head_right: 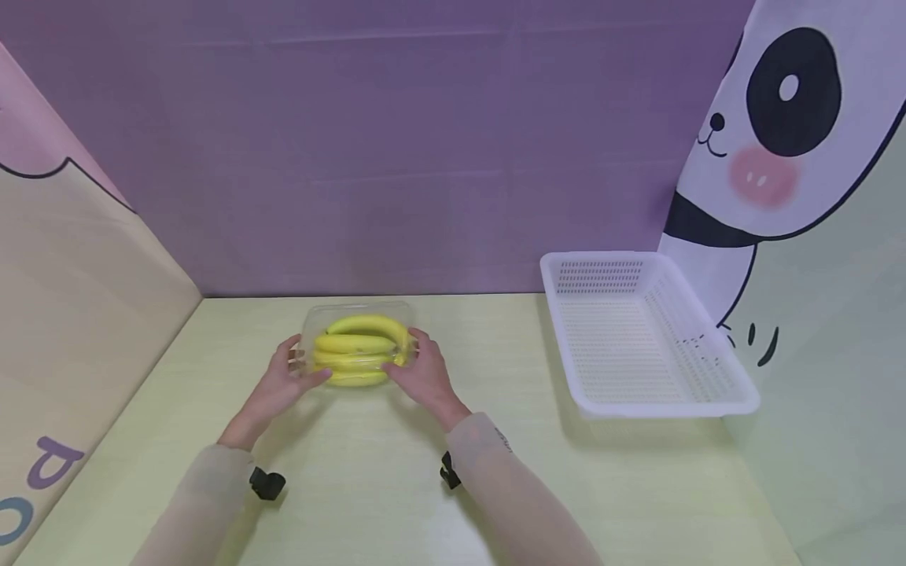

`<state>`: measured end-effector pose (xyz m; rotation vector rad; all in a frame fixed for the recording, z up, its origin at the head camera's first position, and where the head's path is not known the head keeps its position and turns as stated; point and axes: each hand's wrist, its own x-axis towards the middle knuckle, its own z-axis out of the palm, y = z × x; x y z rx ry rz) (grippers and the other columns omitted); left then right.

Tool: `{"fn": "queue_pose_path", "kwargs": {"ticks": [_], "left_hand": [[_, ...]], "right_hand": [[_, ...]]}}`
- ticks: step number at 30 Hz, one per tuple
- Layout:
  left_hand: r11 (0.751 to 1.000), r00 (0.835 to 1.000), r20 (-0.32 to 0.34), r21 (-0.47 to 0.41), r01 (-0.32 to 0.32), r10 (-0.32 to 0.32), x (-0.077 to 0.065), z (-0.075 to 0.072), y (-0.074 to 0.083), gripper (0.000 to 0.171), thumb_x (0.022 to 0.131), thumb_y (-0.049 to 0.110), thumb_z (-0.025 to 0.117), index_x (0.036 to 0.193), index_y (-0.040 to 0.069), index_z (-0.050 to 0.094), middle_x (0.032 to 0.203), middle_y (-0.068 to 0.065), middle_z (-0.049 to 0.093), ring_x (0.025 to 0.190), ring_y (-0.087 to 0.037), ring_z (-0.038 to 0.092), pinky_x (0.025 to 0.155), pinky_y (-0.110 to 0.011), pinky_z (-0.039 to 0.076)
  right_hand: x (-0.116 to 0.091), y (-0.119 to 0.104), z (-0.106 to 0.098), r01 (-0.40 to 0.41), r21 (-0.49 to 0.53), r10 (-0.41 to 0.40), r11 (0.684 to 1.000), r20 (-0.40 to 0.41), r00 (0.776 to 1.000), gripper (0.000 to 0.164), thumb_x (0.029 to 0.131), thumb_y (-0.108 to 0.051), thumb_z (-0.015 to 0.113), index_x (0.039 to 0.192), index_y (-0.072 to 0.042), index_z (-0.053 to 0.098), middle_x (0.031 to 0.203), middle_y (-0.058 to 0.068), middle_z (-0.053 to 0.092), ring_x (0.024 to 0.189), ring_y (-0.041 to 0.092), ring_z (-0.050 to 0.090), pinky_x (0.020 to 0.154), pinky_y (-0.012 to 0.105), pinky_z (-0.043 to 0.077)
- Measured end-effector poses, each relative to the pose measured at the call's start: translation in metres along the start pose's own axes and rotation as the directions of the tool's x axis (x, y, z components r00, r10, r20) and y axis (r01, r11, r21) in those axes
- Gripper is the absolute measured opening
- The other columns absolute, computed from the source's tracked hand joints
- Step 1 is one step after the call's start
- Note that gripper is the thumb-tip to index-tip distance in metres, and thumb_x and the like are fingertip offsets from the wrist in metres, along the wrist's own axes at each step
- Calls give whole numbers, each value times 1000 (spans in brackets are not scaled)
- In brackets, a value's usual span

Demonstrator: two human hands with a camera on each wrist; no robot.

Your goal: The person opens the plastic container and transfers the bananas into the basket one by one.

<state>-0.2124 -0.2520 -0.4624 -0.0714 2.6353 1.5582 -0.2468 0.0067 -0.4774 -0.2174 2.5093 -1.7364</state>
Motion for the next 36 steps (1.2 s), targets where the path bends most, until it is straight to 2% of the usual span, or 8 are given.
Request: {"fn": "queue_pose_path", "kwargs": {"ticks": [16,31,36], "left_hand": [[1000,1000,5,21,0,0,-8,12,11,99,94,27,74,159,-3,4,148,-34,25,138,-50,33,109,-61,35],[1000,1000,1,-16,-9,9,-5,36,17,97,93,25,75,159,-1,9,146,-30,28,137,-47,35,109,-59,36],[1000,1000,4,-1,-6,6,-6,40,20,97,93,26,75,159,0,10,147,-31,29,138,-48,36,108,-59,36]], "right_hand": [[-9,1,-16,6,-5,-6,1000,23,1000,80,84,-26,80,152,-7,41,138,19,52,127,36,53,102,49,46],[-16,9,-36,-24,-7,24,1000,-12,1000,81,83,-24,80,152,-7,41,137,20,54,128,36,52,102,50,46],[-19,8,-42,-41,-2,41,999,-10,999,82,83,-24,80,152,-7,40,138,20,53,128,37,51,102,51,46]]}}
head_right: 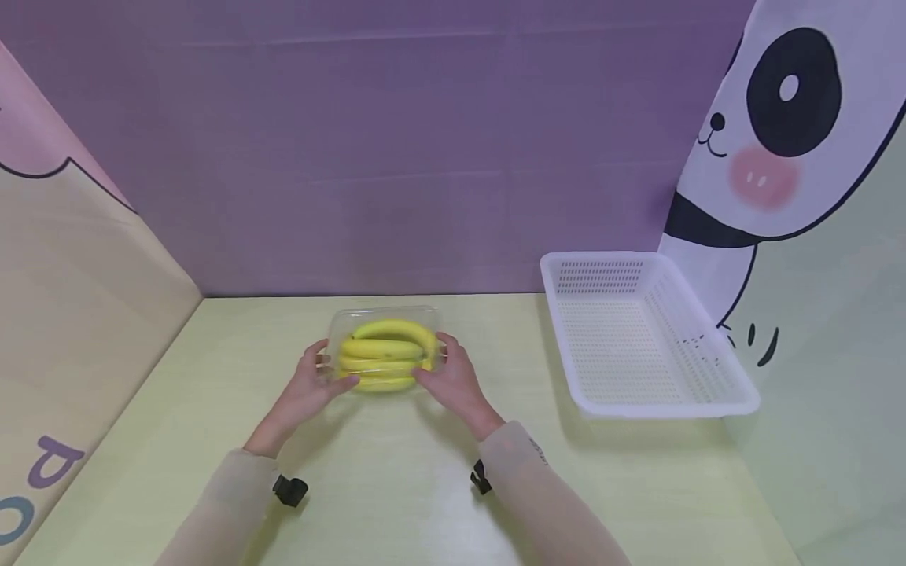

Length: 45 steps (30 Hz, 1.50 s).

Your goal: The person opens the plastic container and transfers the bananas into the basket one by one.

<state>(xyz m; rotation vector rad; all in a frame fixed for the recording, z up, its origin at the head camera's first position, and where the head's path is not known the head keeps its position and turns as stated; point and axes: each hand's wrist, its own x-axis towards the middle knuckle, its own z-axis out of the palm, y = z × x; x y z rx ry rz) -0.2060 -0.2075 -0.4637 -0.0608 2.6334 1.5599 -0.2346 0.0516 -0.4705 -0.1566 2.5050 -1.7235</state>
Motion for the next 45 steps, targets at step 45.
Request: {"fn": "queue_pose_path", "kwargs": {"ticks": [45], "left_hand": [[998,999,24,-52,-38,39,-5,39,18,91,89,23,79,157,2,22,143,-27,40,133,-45,46,105,-57,42]], "right_hand": [[-29,14,-49,-36,-43,35,998,-26,999,82,84,-22,81,153,-6,39,140,25,50,130,41,50,103,54,43]]}}
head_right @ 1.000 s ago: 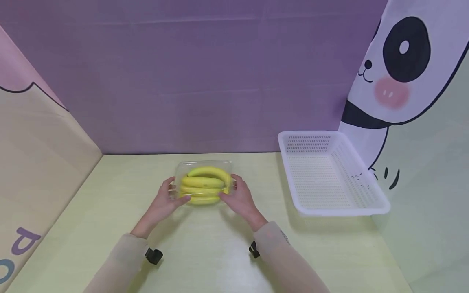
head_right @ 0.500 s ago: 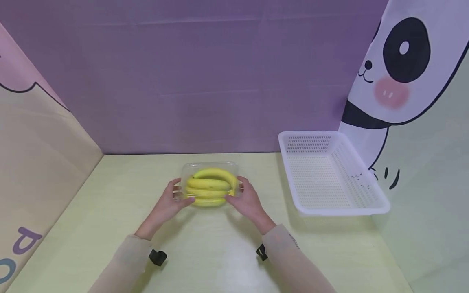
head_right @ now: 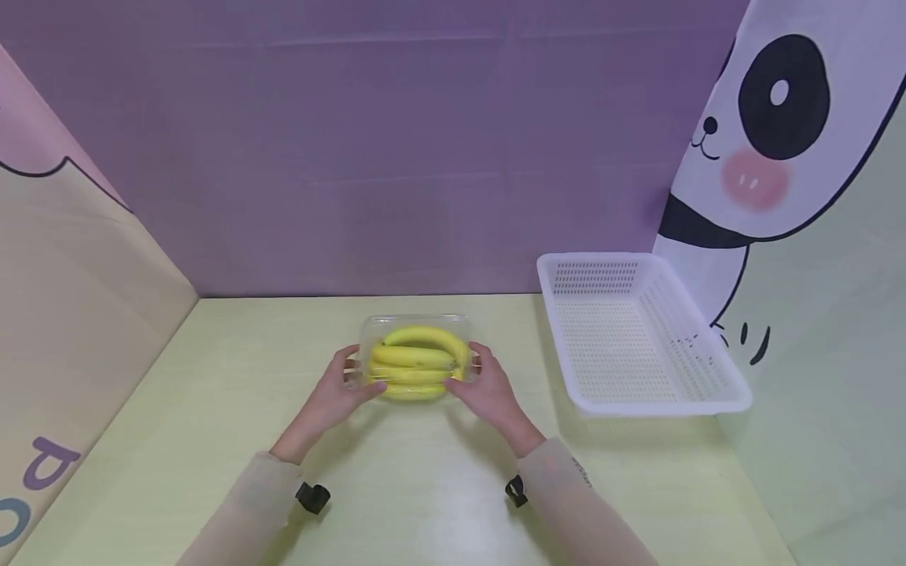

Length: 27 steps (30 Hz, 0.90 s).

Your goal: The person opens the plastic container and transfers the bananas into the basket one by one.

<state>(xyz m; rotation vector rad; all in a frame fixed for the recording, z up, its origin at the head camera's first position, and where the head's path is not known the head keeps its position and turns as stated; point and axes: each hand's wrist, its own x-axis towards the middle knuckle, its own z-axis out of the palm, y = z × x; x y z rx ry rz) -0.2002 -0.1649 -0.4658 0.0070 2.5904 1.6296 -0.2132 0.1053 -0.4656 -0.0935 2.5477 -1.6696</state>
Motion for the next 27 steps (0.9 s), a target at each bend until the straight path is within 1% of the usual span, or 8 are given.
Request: {"fn": "queue_pose_path", "kwargs": {"ticks": [7,16,27], "left_hand": [[1000,1000,2,13,5,-5,-3,4,5,91,89,25,79,156,1,24,142,-28,41,130,-45,47,103,-56,43],[999,1000,-3,53,-5,5,-5,9,7,91,88,26,80,155,0,25,140,-28,43,130,-45,47,104,-57,42],[999,1000,17,39,-1,0,-11,14,8,91,89,25,80,156,0,24,141,-29,42,131,-46,46,104,-58,42]], "right_hand": [[-2,3,-5,-13,-1,13,1000,4,1000,82,85,-23,80,154,-7,37,141,23,50,132,40,49,104,54,43],[-6,4,-9,2,-9,-2,1000,9,1000,83,86,-24,80,154,-5,37,141,24,50,132,41,49,104,55,44],[-16,7,-14,-9,-11,9,1000,4,1000,84,85,-24,81,154,-5,37,141,25,50,132,42,49,103,56,44]]}}
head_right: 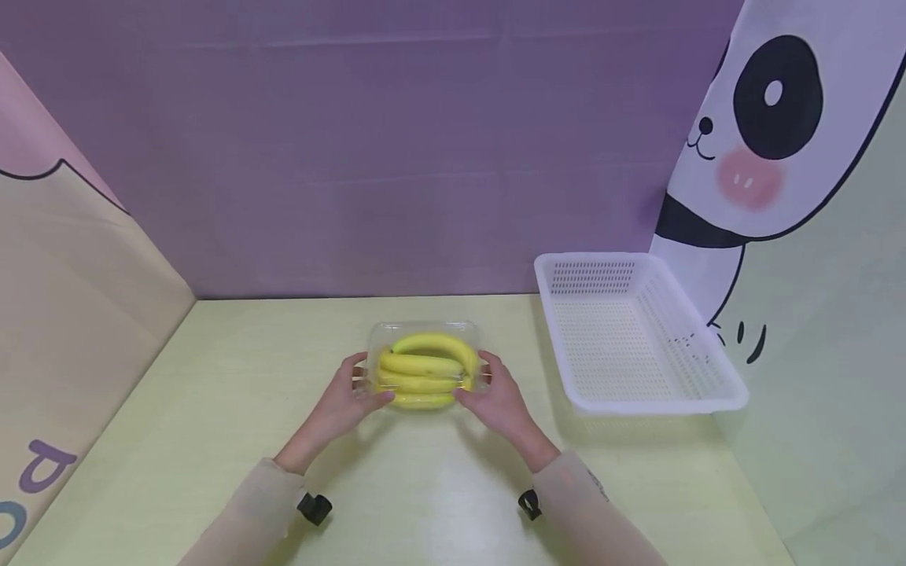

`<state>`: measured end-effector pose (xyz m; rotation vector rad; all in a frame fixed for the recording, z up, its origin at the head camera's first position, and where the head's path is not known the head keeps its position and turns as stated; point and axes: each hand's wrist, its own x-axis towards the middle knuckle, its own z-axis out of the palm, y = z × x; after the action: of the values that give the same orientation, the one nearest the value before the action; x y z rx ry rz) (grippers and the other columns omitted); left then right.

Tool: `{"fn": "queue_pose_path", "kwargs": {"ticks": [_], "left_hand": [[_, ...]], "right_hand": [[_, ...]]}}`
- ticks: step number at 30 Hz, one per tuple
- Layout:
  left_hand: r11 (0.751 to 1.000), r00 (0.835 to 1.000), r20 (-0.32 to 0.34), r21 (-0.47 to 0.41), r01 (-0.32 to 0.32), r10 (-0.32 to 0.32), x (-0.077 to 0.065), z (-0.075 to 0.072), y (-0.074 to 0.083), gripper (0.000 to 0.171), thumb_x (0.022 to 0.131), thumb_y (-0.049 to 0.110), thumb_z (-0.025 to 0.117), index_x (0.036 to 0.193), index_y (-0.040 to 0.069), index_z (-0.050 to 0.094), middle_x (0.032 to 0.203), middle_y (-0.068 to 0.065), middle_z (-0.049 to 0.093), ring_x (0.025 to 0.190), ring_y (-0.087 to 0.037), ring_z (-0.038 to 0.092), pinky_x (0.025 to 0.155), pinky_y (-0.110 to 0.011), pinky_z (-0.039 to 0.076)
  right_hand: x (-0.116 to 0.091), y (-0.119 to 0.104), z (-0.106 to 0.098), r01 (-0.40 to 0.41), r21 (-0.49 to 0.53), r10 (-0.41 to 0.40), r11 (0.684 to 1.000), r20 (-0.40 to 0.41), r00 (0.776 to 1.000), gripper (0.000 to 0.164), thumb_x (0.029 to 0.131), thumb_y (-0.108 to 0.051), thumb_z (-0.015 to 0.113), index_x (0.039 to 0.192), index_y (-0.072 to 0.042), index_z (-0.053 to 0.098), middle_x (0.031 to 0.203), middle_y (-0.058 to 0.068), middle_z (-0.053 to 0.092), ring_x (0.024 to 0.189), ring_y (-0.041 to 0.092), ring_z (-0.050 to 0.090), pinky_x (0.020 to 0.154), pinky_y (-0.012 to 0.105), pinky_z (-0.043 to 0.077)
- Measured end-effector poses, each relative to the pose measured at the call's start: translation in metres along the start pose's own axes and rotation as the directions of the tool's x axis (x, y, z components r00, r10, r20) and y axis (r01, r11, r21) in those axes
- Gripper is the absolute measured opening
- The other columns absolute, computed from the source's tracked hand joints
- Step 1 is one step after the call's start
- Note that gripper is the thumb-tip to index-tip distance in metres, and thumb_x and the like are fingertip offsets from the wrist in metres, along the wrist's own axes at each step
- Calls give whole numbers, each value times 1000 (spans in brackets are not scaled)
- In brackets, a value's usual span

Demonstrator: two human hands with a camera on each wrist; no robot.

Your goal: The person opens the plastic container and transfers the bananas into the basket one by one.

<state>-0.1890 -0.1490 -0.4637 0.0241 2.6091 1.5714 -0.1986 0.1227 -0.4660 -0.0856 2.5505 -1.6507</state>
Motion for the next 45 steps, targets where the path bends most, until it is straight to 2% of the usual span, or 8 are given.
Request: {"fn": "queue_pose_path", "kwargs": {"ticks": [15,25,45], "left_hand": [[1000,1000,-1,-21,-14,14,-6,9,-2,90,87,23,81,155,0,26,139,-27,44,128,-44,48,103,-57,44],[999,1000,14,-25,-21,22,-11,11,0,90,88,23,81,155,0,26,138,-27,44,128,-43,48,102,-56,44],[1000,1000,8,16,-27,27,-15,13,4,89,88,22,81,154,0,27,136,-26,45,126,-43,49,101,-56,45]], "right_hand": [[-11,4,-7,-9,-4,9,1000,-3,1000,83,86,-23,80,154,-6,37,142,22,49,133,40,49,101,55,46],[-15,7,-9,14,-23,-14,1000,-2,1000,82,87,-23,80,154,-4,36,141,25,50,132,44,50,100,56,47],[-20,10,-11,24,-37,-24,999,-3,1000,82,88,-24,79,154,-2,35,141,25,50,131,44,50,99,55,48]]}}
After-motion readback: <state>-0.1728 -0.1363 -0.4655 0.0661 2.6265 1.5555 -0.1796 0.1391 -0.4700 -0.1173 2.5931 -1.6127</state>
